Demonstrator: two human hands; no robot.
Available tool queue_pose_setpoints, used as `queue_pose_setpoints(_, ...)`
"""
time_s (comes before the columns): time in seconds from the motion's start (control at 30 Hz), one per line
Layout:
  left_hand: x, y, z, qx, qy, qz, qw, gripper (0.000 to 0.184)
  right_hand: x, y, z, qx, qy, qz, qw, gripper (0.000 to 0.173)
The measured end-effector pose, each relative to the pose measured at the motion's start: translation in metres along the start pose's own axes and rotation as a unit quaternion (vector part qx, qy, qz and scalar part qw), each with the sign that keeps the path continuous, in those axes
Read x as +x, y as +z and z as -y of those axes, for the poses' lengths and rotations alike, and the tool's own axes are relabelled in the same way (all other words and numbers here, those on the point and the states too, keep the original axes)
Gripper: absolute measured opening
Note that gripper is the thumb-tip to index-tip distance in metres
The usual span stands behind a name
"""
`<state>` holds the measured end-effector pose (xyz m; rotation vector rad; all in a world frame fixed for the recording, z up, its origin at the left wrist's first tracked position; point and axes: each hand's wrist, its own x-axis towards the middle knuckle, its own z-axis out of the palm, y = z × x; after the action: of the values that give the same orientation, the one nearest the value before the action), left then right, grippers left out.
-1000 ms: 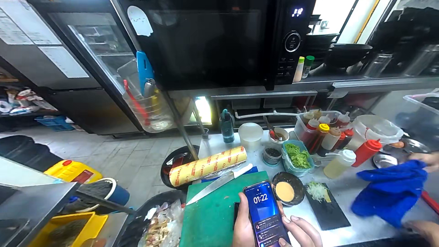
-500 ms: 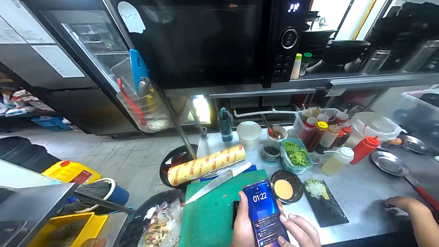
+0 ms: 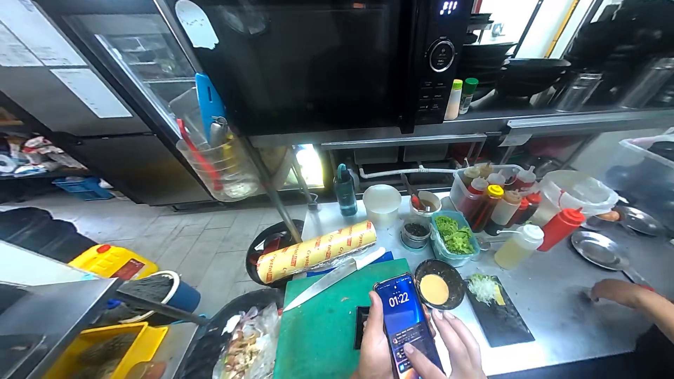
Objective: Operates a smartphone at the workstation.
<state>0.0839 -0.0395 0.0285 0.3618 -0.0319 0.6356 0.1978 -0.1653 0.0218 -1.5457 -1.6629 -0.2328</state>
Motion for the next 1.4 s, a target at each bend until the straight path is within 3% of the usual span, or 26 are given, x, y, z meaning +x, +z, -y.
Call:
queue_pose_setpoints(0.1,0.001,-0.003,0.002,0.004,-0.007,0.0,1.0,0.089,0.002,-0.004,0.003,-0.043,0.042,0.011,0.998,0.042)
queue_pose_setpoints(0.23,0.001,-0.007,0.001,-0.003,-0.011,-0.003,1.0,0.092,-0.004,-0.003,-0.005,-0.044,0.073,-0.041,0.996,0.057)
queue_pose_setpoints(0.33,0.001,-0.009,0.002,0.006,-0.011,0.003,1.0,0.093,-0.007,-0.002,-0.007,-0.031,0.061,-0.033,0.997,0.065)
queue_pose_setpoints(0.57,-0.001,-0.003,0.008,0.028,-0.009,-0.018,0.999,0.087,-0.006,-0.002,-0.006,-0.004,0.023,0.013,1.0,0.053)
queue_pose_setpoints(0.67,-0.001,-0.006,0.01,0.025,-0.016,-0.013,0.999,0.089,-0.005,-0.006,-0.005,-0.04,0.047,0.017,0.998,0.048)
queue_pose_setpoints(0.83,0.0,-0.01,0.008,0.022,-0.023,-0.012,0.999,0.096,-0.013,-0.006,-0.011,-0.005,0.09,-0.049,0.995,0.064)
queue_pose_setpoints(1.03,-0.001,-0.009,0.008,0.037,-0.026,-0.012,0.999,0.094,-0.014,-0.004,-0.009,0.037,0.037,-0.028,0.998,0.053)
queue_pose_setpoints(1.17,-0.003,-0.004,0.008,0.053,-0.016,-0.042,0.998,0.092,-0.012,-0.005,-0.009,0.004,0.012,0.011,1.0,0.044)
queue_pose_setpoints(1.4,-0.003,-0.008,0.009,0.037,-0.027,-0.027,0.999,0.096,-0.017,-0.005,-0.008,-0.006,0.072,-0.026,0.997,0.055)
